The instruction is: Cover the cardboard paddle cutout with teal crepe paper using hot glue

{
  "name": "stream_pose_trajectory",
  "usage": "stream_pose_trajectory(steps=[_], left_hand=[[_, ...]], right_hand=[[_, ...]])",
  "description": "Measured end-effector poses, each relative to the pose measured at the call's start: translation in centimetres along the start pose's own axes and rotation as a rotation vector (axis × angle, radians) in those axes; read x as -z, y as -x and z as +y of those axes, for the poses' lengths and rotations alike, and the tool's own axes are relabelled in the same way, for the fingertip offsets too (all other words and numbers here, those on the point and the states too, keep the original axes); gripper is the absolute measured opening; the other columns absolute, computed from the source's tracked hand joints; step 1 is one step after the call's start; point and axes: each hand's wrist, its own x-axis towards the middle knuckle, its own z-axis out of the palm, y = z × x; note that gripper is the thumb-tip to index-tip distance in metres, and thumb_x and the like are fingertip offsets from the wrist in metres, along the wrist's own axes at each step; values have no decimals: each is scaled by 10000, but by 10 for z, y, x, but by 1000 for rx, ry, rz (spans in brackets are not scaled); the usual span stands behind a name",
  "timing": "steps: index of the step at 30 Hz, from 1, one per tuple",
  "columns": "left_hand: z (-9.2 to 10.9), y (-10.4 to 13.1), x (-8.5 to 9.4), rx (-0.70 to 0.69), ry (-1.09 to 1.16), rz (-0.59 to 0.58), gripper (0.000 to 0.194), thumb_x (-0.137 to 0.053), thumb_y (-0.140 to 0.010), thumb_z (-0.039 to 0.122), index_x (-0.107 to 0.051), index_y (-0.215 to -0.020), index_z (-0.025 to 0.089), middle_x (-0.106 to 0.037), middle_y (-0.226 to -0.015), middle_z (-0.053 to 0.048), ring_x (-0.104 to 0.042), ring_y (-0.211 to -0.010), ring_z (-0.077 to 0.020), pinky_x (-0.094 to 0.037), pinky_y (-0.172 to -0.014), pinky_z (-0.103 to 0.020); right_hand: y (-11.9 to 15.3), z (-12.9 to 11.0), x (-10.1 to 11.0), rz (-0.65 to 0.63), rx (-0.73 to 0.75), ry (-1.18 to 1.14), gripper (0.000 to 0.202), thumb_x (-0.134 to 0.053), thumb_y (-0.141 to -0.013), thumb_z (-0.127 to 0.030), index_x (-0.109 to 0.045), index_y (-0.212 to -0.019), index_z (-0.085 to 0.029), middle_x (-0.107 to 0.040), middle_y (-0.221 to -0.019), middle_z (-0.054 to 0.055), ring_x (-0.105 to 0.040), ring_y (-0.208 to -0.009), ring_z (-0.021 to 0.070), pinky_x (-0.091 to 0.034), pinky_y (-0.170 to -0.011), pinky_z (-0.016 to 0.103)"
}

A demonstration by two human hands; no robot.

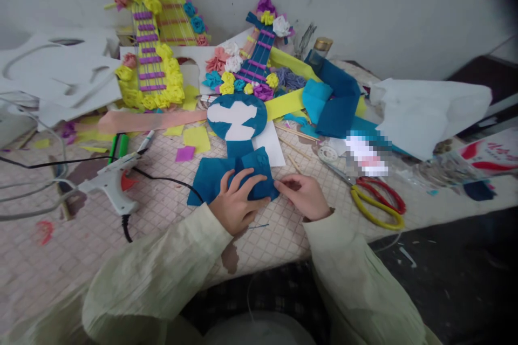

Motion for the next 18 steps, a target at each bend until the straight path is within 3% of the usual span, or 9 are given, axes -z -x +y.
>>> stream_pose_trajectory(steps=[8, 13, 18], left_hand=[[0, -1, 1, -6, 32, 8, 328, -504, -759, 175, -618, -1034, 310, -430, -1295, -71, -271, -1224, -327, -181, -932, -561], [-4, -4, -4, -40, 31, 60, 283, -535, -735, 176, -645, -965, 300, -488, -1249, -43, -293, -1210, -306, -176, -935, -541], [-9, -7, -3, -82, 12, 65, 328, -556, -746, 204, -600, -1059, 290, -518, -1229, -44, -349, -1180, -265, -189, -952, -491]], right_hand=[[-3, 4, -2, -27, -26, 9, 260, -622, -655, -428, -626, -662, -168, -547, -459, -23, -470, -345, 101, -368, -379, 234], [5, 9, 0, 27, -5, 3, 374, -479, -757, -495, -652, -750, -163, -484, -370, -33, -456, -315, 119, -371, -361, 244], [16, 3, -2, 50, 18, -37, 421, -475, -763, -476, -656, -946, -143, -645, -598, 51, -568, -472, 155, -429, -422, 267]])
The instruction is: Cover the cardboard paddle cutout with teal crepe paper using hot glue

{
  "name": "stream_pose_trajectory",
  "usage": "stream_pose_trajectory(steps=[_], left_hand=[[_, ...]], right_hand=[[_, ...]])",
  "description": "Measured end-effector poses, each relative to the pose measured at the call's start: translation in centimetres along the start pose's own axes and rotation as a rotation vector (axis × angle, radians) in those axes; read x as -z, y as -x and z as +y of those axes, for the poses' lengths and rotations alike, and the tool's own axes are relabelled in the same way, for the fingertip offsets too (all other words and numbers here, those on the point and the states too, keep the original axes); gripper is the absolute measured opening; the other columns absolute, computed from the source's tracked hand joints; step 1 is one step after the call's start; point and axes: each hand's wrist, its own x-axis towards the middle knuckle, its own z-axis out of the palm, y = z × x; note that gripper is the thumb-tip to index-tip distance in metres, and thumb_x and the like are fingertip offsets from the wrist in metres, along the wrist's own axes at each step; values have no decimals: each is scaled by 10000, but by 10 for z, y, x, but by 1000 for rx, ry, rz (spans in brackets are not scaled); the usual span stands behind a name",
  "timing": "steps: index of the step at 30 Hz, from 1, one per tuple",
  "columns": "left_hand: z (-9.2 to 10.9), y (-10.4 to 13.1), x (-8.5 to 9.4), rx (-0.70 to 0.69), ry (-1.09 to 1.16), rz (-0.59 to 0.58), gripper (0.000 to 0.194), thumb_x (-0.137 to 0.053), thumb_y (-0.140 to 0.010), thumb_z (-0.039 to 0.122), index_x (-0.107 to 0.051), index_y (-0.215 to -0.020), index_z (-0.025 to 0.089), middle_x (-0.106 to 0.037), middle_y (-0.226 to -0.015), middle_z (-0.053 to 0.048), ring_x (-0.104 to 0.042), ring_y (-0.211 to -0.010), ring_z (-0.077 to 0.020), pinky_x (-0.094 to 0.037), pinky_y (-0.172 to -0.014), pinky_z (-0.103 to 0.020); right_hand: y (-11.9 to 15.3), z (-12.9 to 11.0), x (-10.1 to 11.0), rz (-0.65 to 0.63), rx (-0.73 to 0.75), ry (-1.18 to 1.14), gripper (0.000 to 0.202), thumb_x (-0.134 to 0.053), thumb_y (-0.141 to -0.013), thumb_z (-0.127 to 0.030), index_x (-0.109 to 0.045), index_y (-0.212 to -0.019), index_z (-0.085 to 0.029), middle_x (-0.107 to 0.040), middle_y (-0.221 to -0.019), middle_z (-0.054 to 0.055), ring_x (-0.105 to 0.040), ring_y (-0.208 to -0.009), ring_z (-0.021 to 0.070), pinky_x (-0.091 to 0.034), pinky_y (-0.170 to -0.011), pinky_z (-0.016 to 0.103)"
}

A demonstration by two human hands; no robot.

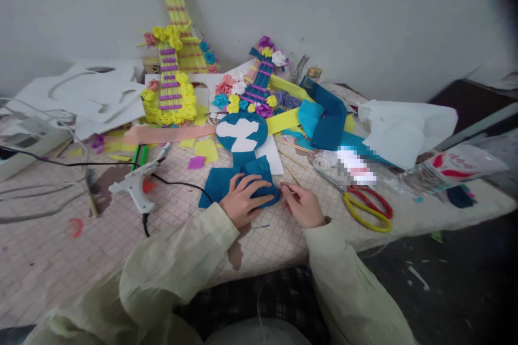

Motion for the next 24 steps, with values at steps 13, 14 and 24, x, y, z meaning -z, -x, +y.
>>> stream_pose_trajectory(steps=[13, 14, 24], left_hand=[[75, 23, 70, 308, 335, 256, 272, -545, -771, 165, -590, -1035, 212, -607, -1036, -80, -513, -984, -213, -373, -832, -363], [85, 28, 68, 436, 569, 261, 234, -549, -773, 191, -598, -1002, 190, -613, -987, -87, -538, -924, -197, -405, -792, -336], [110, 5, 47, 1260, 2133, 789, 105, -677, -689, 212, -634, -753, 140, -666, -793, -27, -618, -763, -116, -482, -728, -224]], right_hand=[[14, -66, -10, -66, -8, -599, 357, -712, -580, -303, -646, -893, -146, -611, -692, 7, -569, -592, 115, -499, -570, 265], [21, -71, -12, -21, 30, -570, 349, -697, -610, -302, -638, -919, -151, -619, -716, 14, -581, -613, 120, -509, -594, 270], [75, -89, -13, 308, 483, -116, 284, -621, -711, -144, -612, -988, -209, -662, -827, 34, -617, -674, 146, -533, -634, 282]])
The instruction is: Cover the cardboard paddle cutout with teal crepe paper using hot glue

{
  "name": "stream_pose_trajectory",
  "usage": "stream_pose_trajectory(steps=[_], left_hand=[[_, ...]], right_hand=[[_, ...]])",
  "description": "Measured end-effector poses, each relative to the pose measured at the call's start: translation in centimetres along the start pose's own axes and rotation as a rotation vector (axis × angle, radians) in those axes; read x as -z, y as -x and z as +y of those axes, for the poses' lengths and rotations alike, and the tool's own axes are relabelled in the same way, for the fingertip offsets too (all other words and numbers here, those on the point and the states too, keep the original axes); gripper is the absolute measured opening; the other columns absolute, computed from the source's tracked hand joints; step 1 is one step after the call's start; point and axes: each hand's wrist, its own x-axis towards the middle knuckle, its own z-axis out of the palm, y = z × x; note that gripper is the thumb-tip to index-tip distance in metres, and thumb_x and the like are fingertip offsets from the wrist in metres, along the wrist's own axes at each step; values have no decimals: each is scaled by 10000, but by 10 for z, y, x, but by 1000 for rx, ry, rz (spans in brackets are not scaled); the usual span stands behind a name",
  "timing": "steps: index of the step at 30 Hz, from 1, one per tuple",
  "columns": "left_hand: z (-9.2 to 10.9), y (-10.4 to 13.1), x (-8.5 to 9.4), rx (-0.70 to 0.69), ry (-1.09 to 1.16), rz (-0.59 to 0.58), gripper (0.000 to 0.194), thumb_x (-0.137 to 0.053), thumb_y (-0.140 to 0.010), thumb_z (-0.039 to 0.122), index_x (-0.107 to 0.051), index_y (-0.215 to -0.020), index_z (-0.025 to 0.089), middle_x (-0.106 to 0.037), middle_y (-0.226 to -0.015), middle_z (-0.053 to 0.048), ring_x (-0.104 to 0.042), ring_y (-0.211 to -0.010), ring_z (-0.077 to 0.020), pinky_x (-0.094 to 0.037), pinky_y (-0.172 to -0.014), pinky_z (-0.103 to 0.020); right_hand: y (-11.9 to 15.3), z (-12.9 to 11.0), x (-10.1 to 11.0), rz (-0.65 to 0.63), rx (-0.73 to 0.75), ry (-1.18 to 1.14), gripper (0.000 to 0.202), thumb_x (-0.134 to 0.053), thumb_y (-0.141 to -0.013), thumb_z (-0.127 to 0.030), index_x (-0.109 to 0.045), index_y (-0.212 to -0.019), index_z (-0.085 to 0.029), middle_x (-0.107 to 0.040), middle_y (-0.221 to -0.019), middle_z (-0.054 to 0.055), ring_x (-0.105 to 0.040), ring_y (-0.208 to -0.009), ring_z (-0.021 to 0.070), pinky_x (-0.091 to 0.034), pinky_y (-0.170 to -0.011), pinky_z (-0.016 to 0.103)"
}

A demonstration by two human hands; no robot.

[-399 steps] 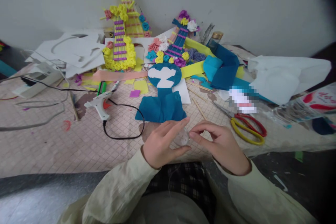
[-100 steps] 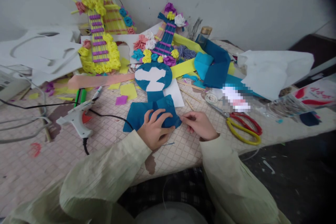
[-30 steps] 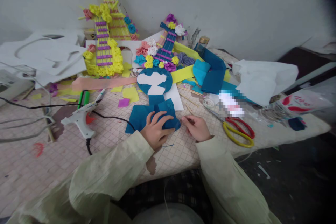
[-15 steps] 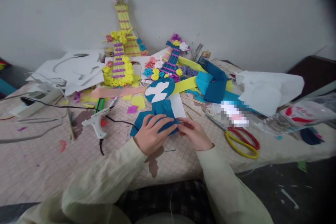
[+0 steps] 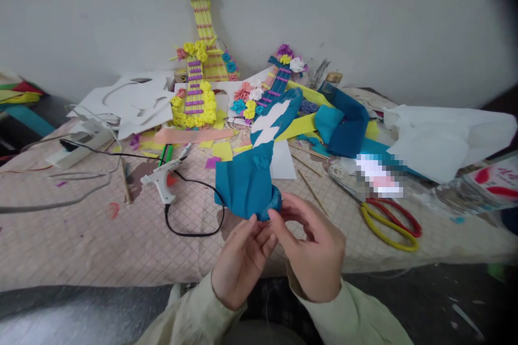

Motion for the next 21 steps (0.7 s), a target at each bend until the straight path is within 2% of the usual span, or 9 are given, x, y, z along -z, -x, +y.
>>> stream_pose_trajectory(steps=[6, 11, 14, 18, 21], left_hand=[[-5, 4, -14, -18, 5, -63, 120, -715, -643, 192, -608, -635, 137, -652, -634, 1, -629, -665, -110, -500, -624, -196], [-8, 1, -20, -183, -85, -129, 99, -713, -645, 199, -630, -669, 150, -681, -701, -3, -629, -657, -103, -511, -655, -205], [-8, 0, -22, -259, -106, -152, 80, -711, -645, 187, -637, -663, 162, -681, -674, 12, -626, -626, -92, -509, -635, -185], [-7, 5, -24, -203, -76, -180, 43, -690, -672, 183, -657, -696, 171, -679, -672, 15, -610, -604, -66, -497, -611, -147], [-5, 12, -25, -171, -108, -256, 45, -660, -711, 211, -667, -701, 168, -672, -644, 3, -602, -590, -65, -490, -616, -143]], right_hand=[[5, -9, 11, 164, 174, 106, 346, -661, -656, -70, -624, -963, -225, -671, -823, 23, -625, -682, 154, -525, -627, 277], [4, -5, 13, 232, 228, 128, 391, -657, -654, -58, -631, -983, -268, -680, -839, 19, -633, -694, 170, -534, -611, 296], [7, -3, 11, 250, 228, 129, 416, -652, -659, -54, -634, -1005, -284, -681, -866, 21, -639, -723, 178, -542, -600, 295], [11, -7, 12, 225, 206, 0, 438, -635, -675, -58, -627, -1039, -302, -678, -926, 20, -642, -752, 185, -556, -616, 313], [7, -12, 16, 194, 51, -200, 320, -597, -727, -105, -652, -976, -298, -690, -860, 8, -646, -739, 176, -557, -612, 302]])
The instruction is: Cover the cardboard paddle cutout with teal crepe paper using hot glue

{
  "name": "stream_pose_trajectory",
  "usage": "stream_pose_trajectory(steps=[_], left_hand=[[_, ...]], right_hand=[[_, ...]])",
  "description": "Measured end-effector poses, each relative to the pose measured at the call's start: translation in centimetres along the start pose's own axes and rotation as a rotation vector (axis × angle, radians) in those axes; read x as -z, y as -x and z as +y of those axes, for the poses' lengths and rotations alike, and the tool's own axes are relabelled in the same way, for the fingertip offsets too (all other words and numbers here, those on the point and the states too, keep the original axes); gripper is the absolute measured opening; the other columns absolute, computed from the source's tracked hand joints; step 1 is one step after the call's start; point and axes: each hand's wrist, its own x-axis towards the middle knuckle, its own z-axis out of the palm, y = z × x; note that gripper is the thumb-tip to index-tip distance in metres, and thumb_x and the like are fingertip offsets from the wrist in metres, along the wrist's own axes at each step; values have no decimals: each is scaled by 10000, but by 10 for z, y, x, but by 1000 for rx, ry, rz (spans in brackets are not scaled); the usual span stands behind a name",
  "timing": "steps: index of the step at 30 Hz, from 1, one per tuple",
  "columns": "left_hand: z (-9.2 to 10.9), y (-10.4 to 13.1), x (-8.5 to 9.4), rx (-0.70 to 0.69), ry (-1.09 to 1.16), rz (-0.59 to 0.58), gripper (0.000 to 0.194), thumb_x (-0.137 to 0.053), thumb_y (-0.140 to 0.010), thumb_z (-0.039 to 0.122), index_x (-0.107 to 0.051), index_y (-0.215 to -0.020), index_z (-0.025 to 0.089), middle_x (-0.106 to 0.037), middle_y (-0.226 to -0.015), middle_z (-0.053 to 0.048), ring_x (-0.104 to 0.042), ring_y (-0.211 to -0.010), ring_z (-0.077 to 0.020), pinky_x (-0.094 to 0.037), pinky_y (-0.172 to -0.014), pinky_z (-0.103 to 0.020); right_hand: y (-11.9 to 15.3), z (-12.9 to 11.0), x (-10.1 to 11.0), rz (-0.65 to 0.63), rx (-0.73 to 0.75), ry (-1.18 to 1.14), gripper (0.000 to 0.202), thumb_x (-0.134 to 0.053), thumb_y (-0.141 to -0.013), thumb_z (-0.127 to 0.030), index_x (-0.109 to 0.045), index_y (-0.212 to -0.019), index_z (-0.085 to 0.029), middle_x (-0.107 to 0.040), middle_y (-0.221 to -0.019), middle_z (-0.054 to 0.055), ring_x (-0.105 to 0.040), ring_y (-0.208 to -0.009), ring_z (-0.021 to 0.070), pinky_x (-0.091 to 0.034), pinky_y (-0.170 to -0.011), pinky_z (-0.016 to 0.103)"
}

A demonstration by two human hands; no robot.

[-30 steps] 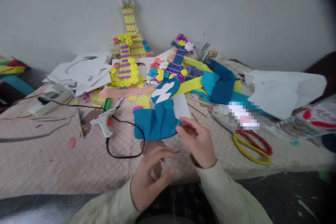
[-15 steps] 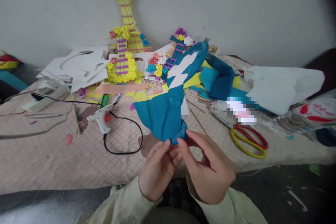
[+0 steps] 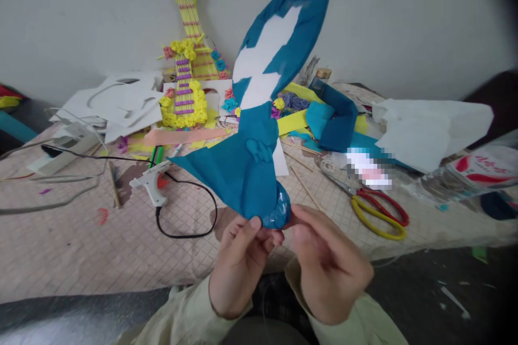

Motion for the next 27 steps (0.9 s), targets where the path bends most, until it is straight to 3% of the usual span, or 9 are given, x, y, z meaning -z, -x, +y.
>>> stream_pose_trajectory(steps=[4, 14, 22, 27], left_hand=[[3, 5, -2, 1, -45, -30, 62, -644, -730, 226, -678, -729, 174, -680, -658, -8, -614, -609, -77, -490, -633, -151], [6, 8, -3, -42, -85, -48, 77, -657, -716, 224, -671, -658, 175, -672, -633, 8, -605, -582, -83, -475, -579, -164], [8, 2, 1, -94, -171, -11, 70, -670, -698, 231, -676, -676, 166, -667, -642, -11, -603, -578, -107, -487, -594, -213], [8, 3, 2, -79, -141, -7, 48, -682, -685, 217, -678, -676, 170, -669, -633, 1, -610, -570, -100, -494, -598, -203]], right_hand=[[-12, -2, 3, -54, -222, -195, 116, -607, -745, -193, -681, -811, -254, -690, -705, 8, -643, -619, 155, -528, -472, 237], [-20, -14, 8, -128, -265, -263, 107, -624, -718, -145, -675, -743, -235, -660, -629, -14, -594, -507, 105, -496, -434, 210], [-19, 0, 9, -227, -430, -392, 57, -617, -738, -199, -657, -698, -208, -629, -540, -13, -552, -455, 112, -465, -415, 247], [-17, 2, 8, -239, -444, -459, 138, -575, -778, -234, -656, -670, -207, -616, -525, -13, -539, -455, 112, -454, -427, 251]])
